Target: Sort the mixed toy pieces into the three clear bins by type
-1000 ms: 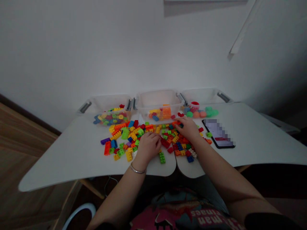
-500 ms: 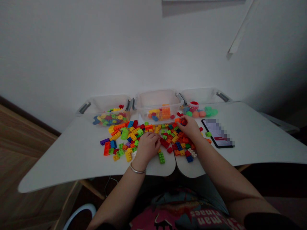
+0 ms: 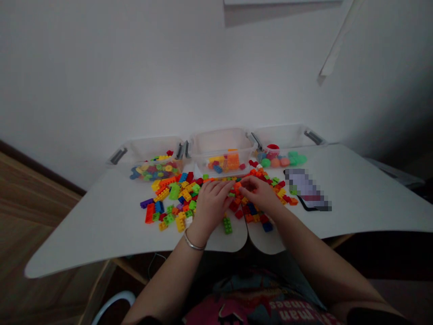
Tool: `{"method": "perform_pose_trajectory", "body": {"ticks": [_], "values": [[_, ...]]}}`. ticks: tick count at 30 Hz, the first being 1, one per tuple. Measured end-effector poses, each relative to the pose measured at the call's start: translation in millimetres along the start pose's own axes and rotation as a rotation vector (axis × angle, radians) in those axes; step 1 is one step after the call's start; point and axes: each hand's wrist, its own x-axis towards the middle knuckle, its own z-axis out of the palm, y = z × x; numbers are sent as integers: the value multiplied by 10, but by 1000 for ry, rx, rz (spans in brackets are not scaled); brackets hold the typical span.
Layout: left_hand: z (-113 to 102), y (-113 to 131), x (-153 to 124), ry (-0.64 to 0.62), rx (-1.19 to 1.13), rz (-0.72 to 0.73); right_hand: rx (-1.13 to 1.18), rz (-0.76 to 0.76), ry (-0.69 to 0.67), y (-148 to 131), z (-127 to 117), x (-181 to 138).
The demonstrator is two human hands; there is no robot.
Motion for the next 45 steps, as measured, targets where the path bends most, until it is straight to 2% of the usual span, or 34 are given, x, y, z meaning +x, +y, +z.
{"method": "perform_pose_trajectory", "body": {"ticks": [6,9,12,15,18,21,25,30,37,45], "values": [[13,39,119,-24,-48,96,-3,-35,-22,-32,71,-75],[-2,9,152,-1,-88,38,-219,-118,46,25,16,-120],[-108,-71,268,57,-117,-72,-431,-195,117,111,-43,-176],[-264,-236,507,179,-112,-173,-541,-247,162,205,-71,-201],[-379,-486,798,287,-108,-269,-546,-245,174,272,-67,-184],[-415,-743,1038,307,-97,-363,-529,-215,166,294,-54,-152],[-413,-927,1241,187,-44,-475,-519,-172,152,296,-45,-128],[-428,-943,1417,-21,164,-548,-531,-148,142,314,-31,-127],[-366,-1031,1521,-255,355,-544,-522,-183,156,335,-34,-135],[-340,-979,1589,-369,416,-455,-528,-177,156,328,-29,-141]]}}
